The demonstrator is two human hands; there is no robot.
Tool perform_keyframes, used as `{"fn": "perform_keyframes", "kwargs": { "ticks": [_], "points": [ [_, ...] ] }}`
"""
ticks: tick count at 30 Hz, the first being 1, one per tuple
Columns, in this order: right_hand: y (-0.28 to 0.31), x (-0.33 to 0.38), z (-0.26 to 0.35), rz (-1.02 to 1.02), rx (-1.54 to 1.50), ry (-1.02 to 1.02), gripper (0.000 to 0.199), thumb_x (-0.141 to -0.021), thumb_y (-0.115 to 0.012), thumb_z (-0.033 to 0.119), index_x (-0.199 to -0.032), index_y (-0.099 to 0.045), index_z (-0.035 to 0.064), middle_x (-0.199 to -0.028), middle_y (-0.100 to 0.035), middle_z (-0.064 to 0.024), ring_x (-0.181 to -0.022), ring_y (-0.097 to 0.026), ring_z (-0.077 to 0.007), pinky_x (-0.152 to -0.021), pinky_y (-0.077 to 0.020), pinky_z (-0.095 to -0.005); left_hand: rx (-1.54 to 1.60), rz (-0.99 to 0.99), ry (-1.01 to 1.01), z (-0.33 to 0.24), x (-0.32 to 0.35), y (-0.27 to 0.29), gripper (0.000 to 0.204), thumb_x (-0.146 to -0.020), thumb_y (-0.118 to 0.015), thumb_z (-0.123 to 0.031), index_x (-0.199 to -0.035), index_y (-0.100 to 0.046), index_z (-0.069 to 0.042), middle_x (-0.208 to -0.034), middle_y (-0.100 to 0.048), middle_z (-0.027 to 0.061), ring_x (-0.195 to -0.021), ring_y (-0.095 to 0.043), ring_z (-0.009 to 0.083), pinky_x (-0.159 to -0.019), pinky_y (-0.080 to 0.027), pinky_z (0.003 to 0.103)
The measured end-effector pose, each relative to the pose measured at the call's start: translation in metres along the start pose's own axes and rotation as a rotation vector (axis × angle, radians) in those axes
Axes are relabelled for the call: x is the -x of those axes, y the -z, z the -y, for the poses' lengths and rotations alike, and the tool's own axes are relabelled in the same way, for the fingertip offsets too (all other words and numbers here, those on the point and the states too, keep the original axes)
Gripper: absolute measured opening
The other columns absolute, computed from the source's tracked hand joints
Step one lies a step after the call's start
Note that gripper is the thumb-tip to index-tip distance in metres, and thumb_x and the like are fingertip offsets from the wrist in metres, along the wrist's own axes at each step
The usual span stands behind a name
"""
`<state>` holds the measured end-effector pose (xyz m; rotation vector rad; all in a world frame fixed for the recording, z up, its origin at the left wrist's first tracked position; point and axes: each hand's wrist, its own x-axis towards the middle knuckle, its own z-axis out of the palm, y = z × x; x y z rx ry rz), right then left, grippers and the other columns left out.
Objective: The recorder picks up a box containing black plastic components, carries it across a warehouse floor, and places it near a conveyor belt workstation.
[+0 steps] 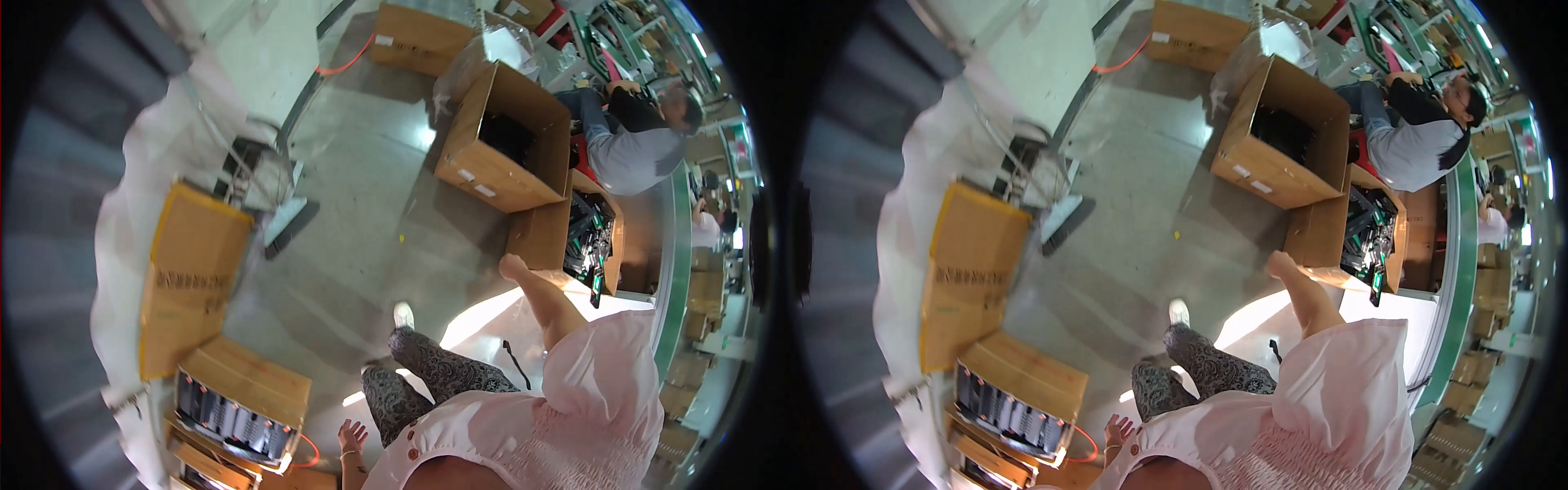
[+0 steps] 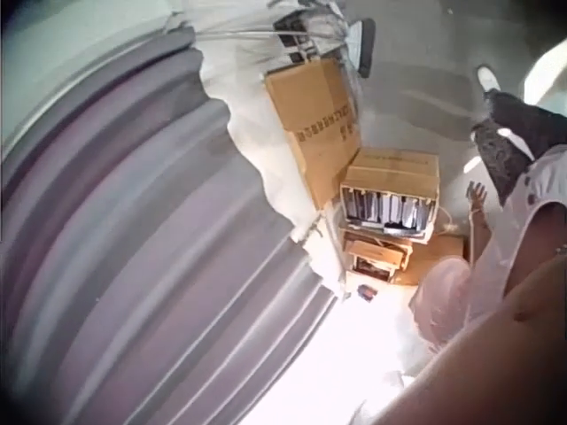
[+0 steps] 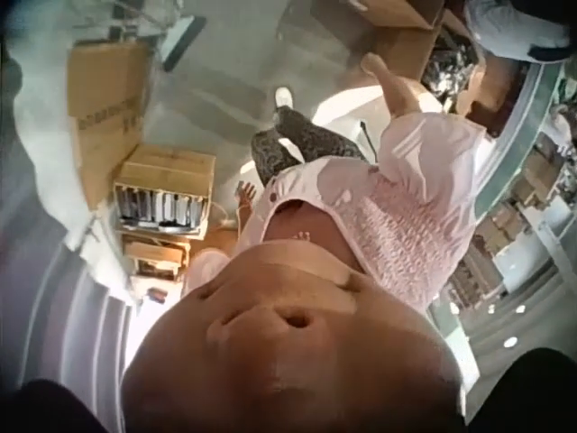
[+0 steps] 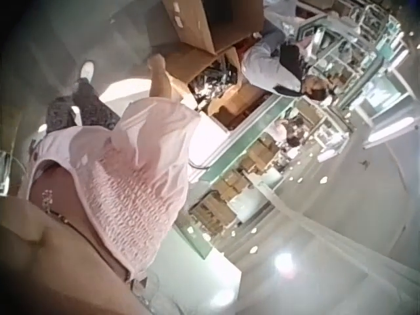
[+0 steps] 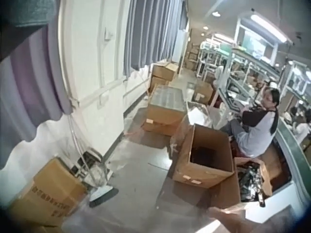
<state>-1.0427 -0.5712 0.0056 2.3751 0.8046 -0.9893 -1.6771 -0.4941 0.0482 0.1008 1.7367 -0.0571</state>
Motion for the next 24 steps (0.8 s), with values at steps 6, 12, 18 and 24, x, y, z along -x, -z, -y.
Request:
{"fn": "perform_keyframes", "kwargs": {
  "ticks": [6,12,18,24],
  "points": [
    [0.150,-0.080,0.097,-0.169,-0.510,0.125,0.026,-0.071,-0.045,0.016,-0.091,-0.061,0.0130,-0.097,-0.058,-0.0112,-0.091,-0.055,-0.0306,-0.081,-0.0434,-0.0364,-0.067,0.074,-0.135,-0.182,-0.004,-0.123,0.044,-0.082,-0.046,-0.031,-0.119,-0.034,-0.008,-0.113,-0.047,0.0162,-0.091,-0.053,0.0300,-0.070,-0.046,0.038],
    [0.278,-0.149,0.193,-0.003,-0.777,0.449,0.028,-0.071,-0.044,0.014,-0.093,-0.059,0.0089,-0.091,-0.060,-0.0141,-0.089,-0.055,-0.0303,-0.077,-0.0442,-0.0355,-0.232,0.264,-0.275,-0.401,0.021,-0.295,0.035,-0.082,-0.048,-0.028,-0.110,-0.044,-0.008,-0.094,-0.056,0.0087,-0.080,-0.055,0.0212,-0.070,-0.045,0.034],
    [0.363,-0.293,0.162,-0.100,-0.383,0.303,0.026,-0.071,-0.044,0.013,-0.091,-0.060,0.0085,-0.090,-0.059,-0.0155,-0.087,-0.055,-0.0321,-0.075,-0.0444,-0.0409,-0.350,0.463,-0.401,-0.533,0.073,-0.446,0.025,-0.084,-0.046,-0.022,-0.105,-0.047,-0.009,-0.091,-0.057,0.0073,-0.078,-0.056,0.0167,-0.065,-0.047,0.030],
    [0.484,-0.505,0.105,-0.499,-0.237,0.036,0.028,-0.069,-0.047,0.012,-0.095,-0.050,0.0013,-0.100,-0.050,-0.0159,-0.096,-0.047,-0.0308,-0.077,-0.0405,-0.0407,-0.429,0.138,-0.218,-0.556,0.033,-0.486,0.026,-0.082,-0.048,-0.020,-0.105,-0.047,-0.007,-0.088,-0.057,0.0088,-0.075,-0.055,0.0169,-0.061,-0.047,0.029]
  ]
}}
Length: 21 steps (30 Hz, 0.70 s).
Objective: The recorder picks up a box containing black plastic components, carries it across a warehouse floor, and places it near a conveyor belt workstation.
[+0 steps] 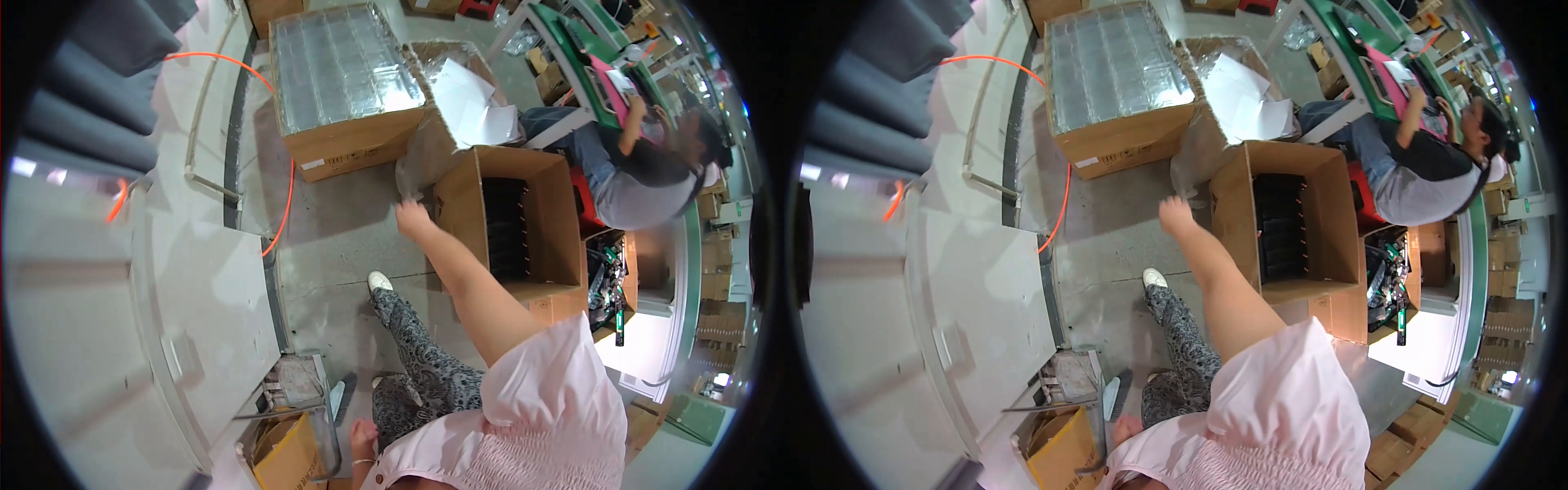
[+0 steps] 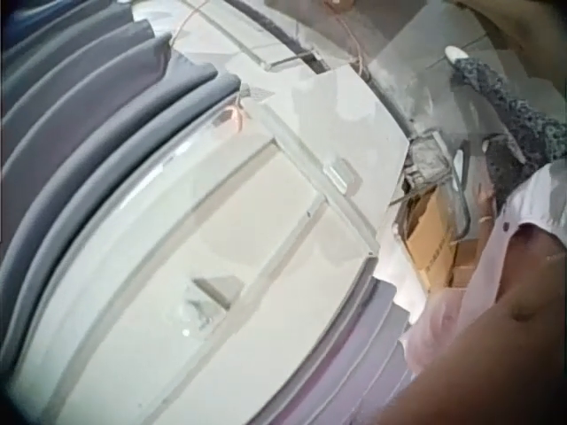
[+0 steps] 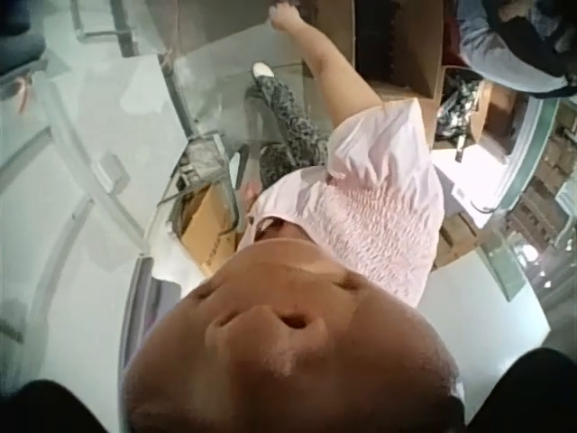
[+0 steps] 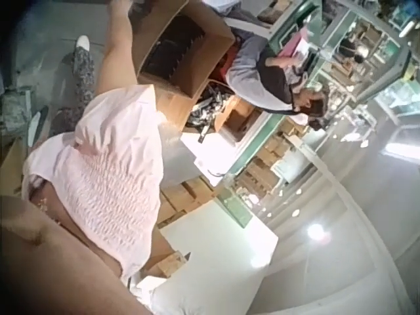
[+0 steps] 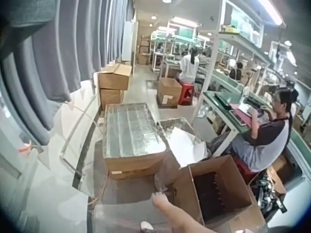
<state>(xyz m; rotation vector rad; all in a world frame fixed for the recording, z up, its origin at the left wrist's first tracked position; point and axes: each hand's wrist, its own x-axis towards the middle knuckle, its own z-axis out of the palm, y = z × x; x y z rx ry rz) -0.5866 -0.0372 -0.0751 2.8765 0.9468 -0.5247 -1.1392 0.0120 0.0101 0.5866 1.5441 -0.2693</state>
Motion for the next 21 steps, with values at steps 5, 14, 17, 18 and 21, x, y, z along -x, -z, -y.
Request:
{"fn": "perform_keyframes", "kwargs": {
  "ticks": [5,14,17,18,21],
  "points": [
    [0.062,-0.178,0.004,-0.489,0.087,0.028,0.050,-0.072,-0.046,0.009,-0.120,-0.034,0.0014,-0.123,-0.036,-0.0140,-0.116,-0.032,-0.0282,-0.095,-0.0262,-0.0403,-0.087,-0.106,0.178,-0.026,0.014,-0.015,0.028,-0.081,-0.048,-0.018,-0.106,-0.045,-0.005,-0.087,-0.056,0.0094,-0.073,-0.054,0.0165,-0.057,-0.046,0.027],
    [0.062,-0.272,-0.007,-0.391,-0.042,0.134,0.024,-0.069,-0.050,0.004,-0.092,-0.053,0.0092,-0.099,-0.044,-0.0100,-0.090,-0.048,-0.0260,-0.076,-0.0425,-0.0352,-0.081,-0.015,0.200,-0.121,0.046,-0.093,0.031,-0.083,-0.049,-0.023,-0.110,-0.045,-0.007,-0.096,-0.055,0.0060,-0.082,-0.054,0.0147,-0.068,-0.045,0.027],
    [0.035,-0.264,-0.008,-0.563,-0.083,0.138,0.030,-0.071,-0.047,0.004,-0.100,-0.049,0.0121,-0.095,-0.049,-0.0089,-0.090,-0.048,-0.0261,-0.076,-0.0425,-0.0345,-0.074,0.004,0.181,-0.139,0.040,-0.109,0.031,-0.083,-0.049,-0.024,-0.109,-0.047,-0.008,-0.097,-0.055,0.0055,-0.082,-0.054,0.0144,-0.070,-0.044,0.027],
    [0.031,-0.268,-0.011,-0.598,-0.036,0.150,0.029,-0.071,-0.049,0.006,-0.099,-0.050,0.0119,-0.091,-0.052,-0.0091,-0.088,-0.050,-0.0267,-0.075,-0.0433,-0.0354,-0.070,0.026,0.169,-0.141,0.041,-0.109,0.030,-0.083,-0.049,-0.024,-0.109,-0.047,-0.008,-0.097,-0.055,0.0055,-0.083,-0.054,0.0144,-0.071,-0.044,0.027],
    [0.045,-0.267,0.001,-0.413,0.159,0.100,0.022,-0.074,-0.048,0.011,-0.096,-0.052,0.0103,-0.088,-0.057,-0.0101,-0.088,-0.053,-0.0262,-0.074,-0.0448,-0.0361,-0.050,0.076,0.132,-0.132,0.042,-0.096,0.030,-0.084,-0.048,-0.023,-0.109,-0.047,-0.008,-0.098,-0.055,0.0054,-0.084,-0.054,0.0148,-0.071,-0.044,0.027]
  ]
}}
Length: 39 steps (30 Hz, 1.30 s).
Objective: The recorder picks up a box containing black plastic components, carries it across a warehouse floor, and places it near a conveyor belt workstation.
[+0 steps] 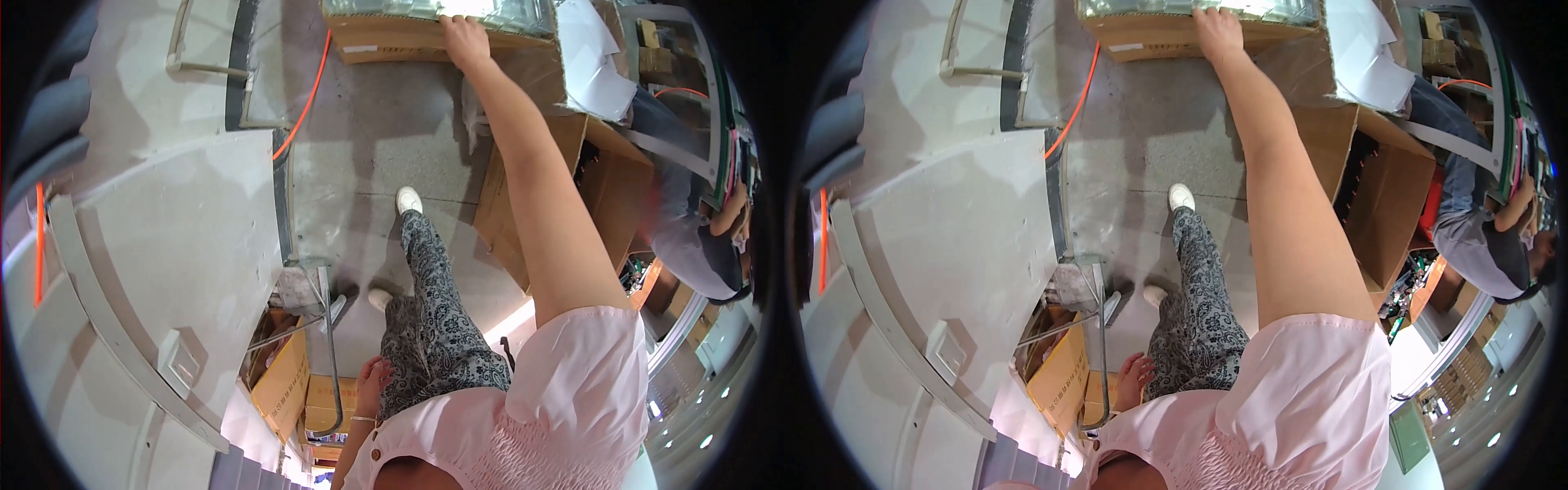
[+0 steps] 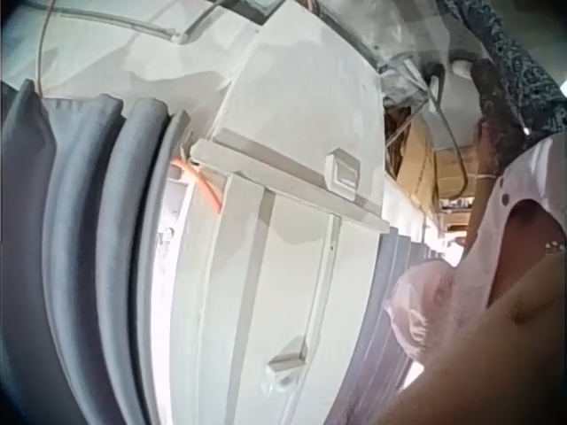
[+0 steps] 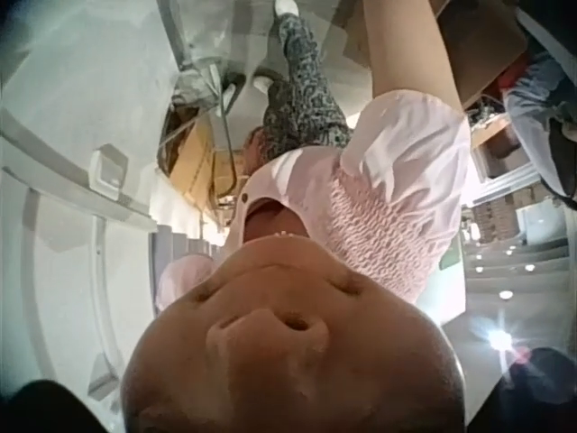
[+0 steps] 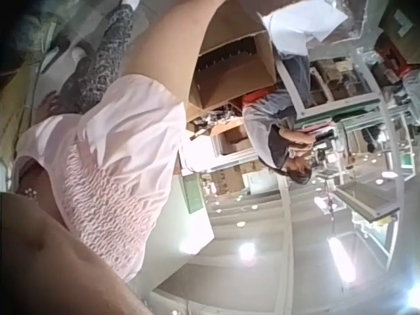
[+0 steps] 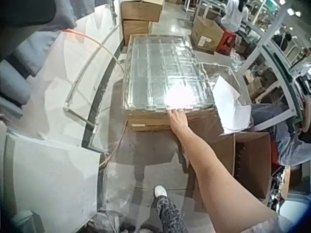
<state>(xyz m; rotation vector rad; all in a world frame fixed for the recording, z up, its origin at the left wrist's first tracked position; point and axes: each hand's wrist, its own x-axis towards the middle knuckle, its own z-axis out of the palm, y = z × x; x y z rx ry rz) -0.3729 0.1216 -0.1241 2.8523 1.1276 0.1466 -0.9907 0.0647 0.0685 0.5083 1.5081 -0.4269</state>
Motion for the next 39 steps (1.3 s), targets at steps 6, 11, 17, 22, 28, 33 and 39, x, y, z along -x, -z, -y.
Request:
{"fn": "perform_keyframes", "kwargs": {
  "ticks": [6,11,17,22,28,33,39],
  "points": [
    [0.009,0.036,0.027,0.049,0.063,0.042,0.015,-0.075,-0.045,0.009,-0.082,-0.058,0.0053,-0.084,-0.060,-0.0125,-0.085,-0.057,-0.0275,-0.068,-0.0478,-0.0361,0.007,-0.108,0.008,0.063,0.009,0.088,0.029,-0.083,-0.049,-0.019,-0.109,-0.047,-0.007,-0.099,-0.055,0.0051,-0.086,-0.053,0.0136,-0.072,-0.044,0.026],
    [0.036,0.123,0.108,0.136,0.049,0.057,0.015,-0.073,-0.047,0.009,-0.080,-0.060,0.0050,-0.083,-0.060,-0.0125,-0.079,-0.059,-0.0269,-0.064,-0.0493,-0.0340,-0.053,-0.147,-0.102,0.132,-0.010,0.177,0.027,-0.082,-0.050,-0.017,-0.106,-0.049,-0.005,-0.098,-0.055,0.0051,-0.087,-0.051,0.0108,-0.075,-0.041,0.024],
    [0.063,0.296,0.170,0.076,-0.102,0.023,0.009,-0.072,-0.048,0.008,-0.078,-0.053,0.0047,-0.081,-0.058,-0.0112,-0.081,-0.057,-0.0250,-0.064,-0.0477,-0.0358,-0.750,0.045,-0.689,0.145,0.007,0.175,0.029,-0.079,-0.054,-0.014,-0.106,-0.050,-0.002,-0.098,-0.054,0.0092,-0.091,-0.050,0.0191,-0.078,-0.040,0.027],
    [0.077,0.462,0.217,0.180,-0.018,0.087,0.010,-0.070,-0.050,0.010,-0.079,-0.050,0.0064,-0.079,-0.052,-0.0087,-0.077,-0.054,-0.0226,-0.058,-0.0482,-0.0345,-0.781,0.149,-0.742,0.147,0.025,0.155,0.029,-0.077,-0.055,-0.012,-0.104,-0.050,-0.003,-0.098,-0.053,0.0146,-0.091,-0.051,0.0260,-0.079,-0.040,0.031],
    [0.108,0.646,0.229,0.298,-0.148,0.084,0.009,-0.068,-0.051,0.010,-0.075,-0.050,0.0053,-0.077,-0.051,-0.0087,-0.075,-0.054,-0.0215,-0.055,-0.0501,-0.0302,-0.928,0.193,-1.155,0.194,-0.012,0.115,0.032,-0.075,-0.056,-0.014,-0.104,-0.049,-0.002,-0.099,-0.053,0.0164,-0.093,-0.050,0.0307,-0.080,-0.040,0.034],
    [0.120,0.778,0.212,0.276,-0.182,0.063,0.009,-0.067,-0.051,0.010,-0.075,-0.051,0.0047,-0.077,-0.051,-0.0089,-0.075,-0.054,-0.0220,-0.055,-0.0499,-0.0294,-1.502,-0.122,-1.621,0.260,-0.062,0.056,0.049,-0.068,-0.057,-0.011,-0.113,-0.040,-0.001,-0.111,-0.045,0.0182,-0.103,-0.041,0.0341,-0.095,-0.027,0.041],
    [0.140,0.946,0.247,0.100,-0.300,-0.154,0.019,-0.075,-0.045,0.015,-0.088,-0.055,0.0052,-0.081,-0.056,-0.0144,-0.064,-0.054,-0.0276,-0.050,-0.0427,-0.0397,-1.915,0.214,-1.382,0.382,-0.162,0.090,0.043,-0.076,-0.044,-0.019,-0.113,-0.042,0.003,-0.112,-0.045,0.0241,-0.105,-0.042,0.0358,-0.093,-0.030,0.042]
  ]
}}
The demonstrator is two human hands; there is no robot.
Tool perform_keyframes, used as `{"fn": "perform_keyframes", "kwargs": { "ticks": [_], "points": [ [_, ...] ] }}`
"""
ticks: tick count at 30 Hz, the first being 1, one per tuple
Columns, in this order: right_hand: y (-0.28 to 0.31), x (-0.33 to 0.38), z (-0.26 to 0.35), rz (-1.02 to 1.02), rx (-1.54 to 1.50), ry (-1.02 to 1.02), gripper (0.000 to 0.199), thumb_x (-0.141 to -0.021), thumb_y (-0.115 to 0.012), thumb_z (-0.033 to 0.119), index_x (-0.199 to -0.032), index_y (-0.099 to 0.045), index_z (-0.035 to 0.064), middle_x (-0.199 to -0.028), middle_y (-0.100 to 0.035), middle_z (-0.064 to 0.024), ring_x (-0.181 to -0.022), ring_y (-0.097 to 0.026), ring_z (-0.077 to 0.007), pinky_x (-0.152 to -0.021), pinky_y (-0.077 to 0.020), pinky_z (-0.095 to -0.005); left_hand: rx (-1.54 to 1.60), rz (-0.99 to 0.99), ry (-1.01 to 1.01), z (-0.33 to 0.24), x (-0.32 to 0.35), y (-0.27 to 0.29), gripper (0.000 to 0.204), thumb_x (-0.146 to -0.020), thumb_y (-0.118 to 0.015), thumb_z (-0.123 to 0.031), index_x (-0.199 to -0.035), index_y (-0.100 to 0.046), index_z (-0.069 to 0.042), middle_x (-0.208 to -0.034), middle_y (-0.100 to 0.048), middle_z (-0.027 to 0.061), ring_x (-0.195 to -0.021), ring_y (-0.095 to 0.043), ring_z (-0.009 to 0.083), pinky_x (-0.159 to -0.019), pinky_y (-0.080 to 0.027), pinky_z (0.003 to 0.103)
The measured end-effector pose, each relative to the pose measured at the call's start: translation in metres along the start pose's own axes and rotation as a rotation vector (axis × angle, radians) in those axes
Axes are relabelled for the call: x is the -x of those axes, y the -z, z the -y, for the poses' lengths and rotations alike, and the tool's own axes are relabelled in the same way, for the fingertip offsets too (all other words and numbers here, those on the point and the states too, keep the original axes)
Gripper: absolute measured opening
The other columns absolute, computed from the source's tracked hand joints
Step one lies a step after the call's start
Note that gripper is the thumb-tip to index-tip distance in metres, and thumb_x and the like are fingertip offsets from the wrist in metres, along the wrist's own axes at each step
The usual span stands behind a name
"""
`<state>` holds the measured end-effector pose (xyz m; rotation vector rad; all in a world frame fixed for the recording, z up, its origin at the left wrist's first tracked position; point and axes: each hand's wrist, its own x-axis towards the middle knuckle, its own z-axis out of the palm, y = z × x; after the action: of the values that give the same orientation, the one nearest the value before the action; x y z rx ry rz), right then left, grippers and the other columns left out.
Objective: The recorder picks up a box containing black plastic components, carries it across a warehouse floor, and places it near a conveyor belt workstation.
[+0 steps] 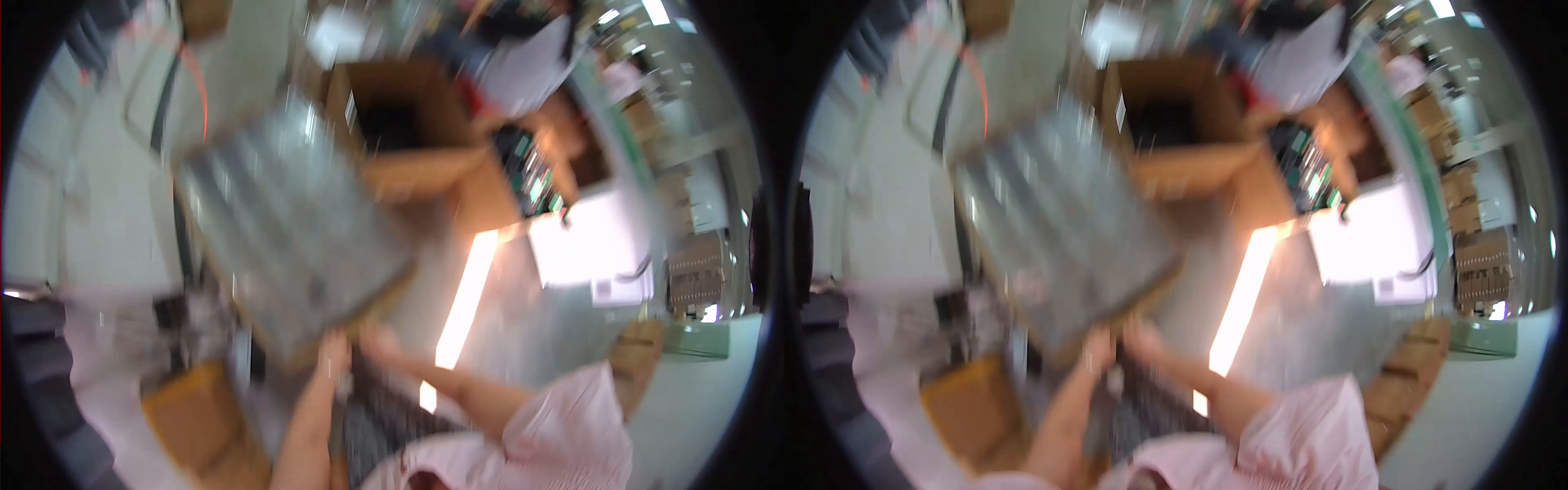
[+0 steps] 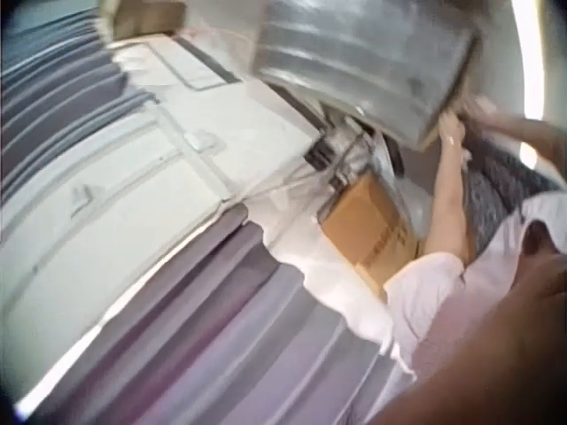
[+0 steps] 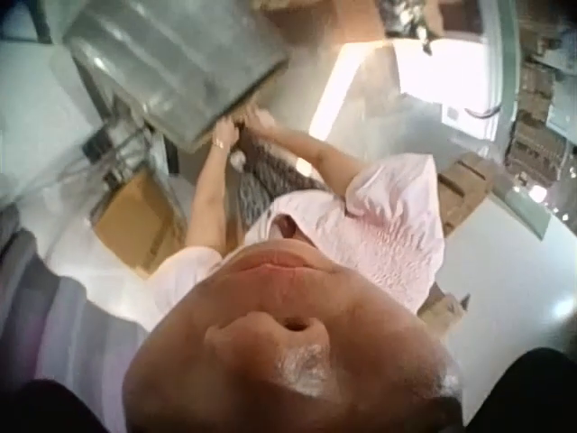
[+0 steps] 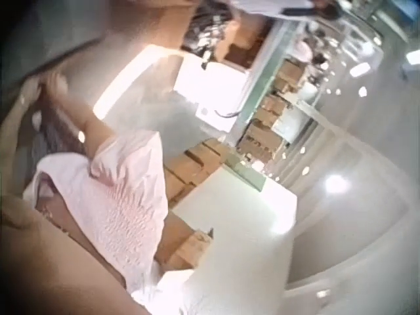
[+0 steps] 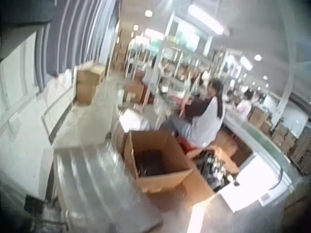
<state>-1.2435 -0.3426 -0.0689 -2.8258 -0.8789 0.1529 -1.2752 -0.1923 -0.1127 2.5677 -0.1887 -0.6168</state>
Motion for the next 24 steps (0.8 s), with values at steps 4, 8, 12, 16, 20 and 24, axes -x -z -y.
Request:
{"fn": "perform_keyframes", "kwargs": {
  "ticks": [4,8,12,16,20,24],
  "points": [
    [0.004,0.086,0.016,0.556,0.016,0.294,0.030,-0.074,-0.046,0.013,-0.101,-0.048,-0.0003,-0.093,-0.054,-0.0157,-0.083,-0.057,-0.0289,-0.066,-0.0477,-0.0402,0.104,0.172,0.317,-0.045,0.081,-0.058,0.045,-0.068,-0.054,-0.029,-0.102,-0.049,0.000,-0.103,-0.052,0.0211,-0.099,-0.049,0.0324,-0.087,-0.038,0.040],
    [0.039,0.126,-0.011,0.692,0.128,0.378,0.030,-0.071,-0.050,0.013,-0.099,-0.049,0.0015,-0.096,-0.054,-0.0114,-0.098,-0.049,-0.0272,-0.075,-0.0434,-0.0371,0.007,-0.045,0.279,-0.107,0.125,-0.092,0.023,-0.075,-0.050,-0.022,-0.089,-0.061,-0.007,-0.098,-0.059,0.0098,-0.093,-0.055,0.0211,-0.084,-0.039,0.035],
    [0.039,0.159,-0.058,0.560,0.182,0.363,0.033,-0.073,-0.048,0.016,-0.103,-0.048,0.0045,-0.102,-0.051,-0.0119,-0.104,-0.044,-0.0262,-0.082,-0.0362,-0.0422,0.020,-0.062,0.472,-0.172,0.148,-0.070,0.045,-0.060,-0.058,-0.026,-0.098,-0.050,-0.004,-0.094,-0.052,0.0188,-0.090,-0.051,0.0318,-0.079,-0.040,0.040],
    [0.018,0.205,-0.102,0.073,0.112,0.406,0.024,-0.073,-0.047,0.016,-0.095,-0.050,0.0053,-0.093,-0.052,-0.0099,-0.099,-0.045,-0.0252,-0.093,-0.0276,-0.0443,-0.319,-0.386,0.461,-0.210,0.136,-0.137,0.045,-0.066,-0.058,-0.025,-0.105,-0.045,-0.005,-0.091,-0.050,0.0130,-0.087,-0.050,0.0272,-0.078,-0.037,0.038],
    [0.008,0.255,-0.112,0.275,0.043,0.273,0.016,-0.071,-0.051,0.019,-0.084,-0.057,0.0118,-0.090,-0.054,-0.0041,-0.096,-0.045,-0.0222,-0.096,-0.0229,-0.0424,-0.216,-0.148,0.488,-0.261,0.152,-0.157,0.027,-0.076,-0.048,-0.015,-0.100,-0.045,-0.003,-0.087,-0.051,0.0161,-0.077,-0.054,0.0317,-0.065,-0.043,0.042],
    [0.017,0.315,-0.121,0.273,-0.030,0.264,0.018,-0.071,-0.049,0.024,-0.079,-0.057,0.0104,-0.088,-0.056,-0.0053,-0.098,-0.046,-0.0232,-0.098,-0.0199,-0.0449,-0.230,-0.041,0.446,-0.297,0.183,-0.178,0.018,-0.080,-0.043,-0.011,-0.096,-0.045,-0.002,-0.092,-0.052,0.0194,-0.078,-0.055,0.0338,-0.065,-0.045,0.042]
  ]
}}
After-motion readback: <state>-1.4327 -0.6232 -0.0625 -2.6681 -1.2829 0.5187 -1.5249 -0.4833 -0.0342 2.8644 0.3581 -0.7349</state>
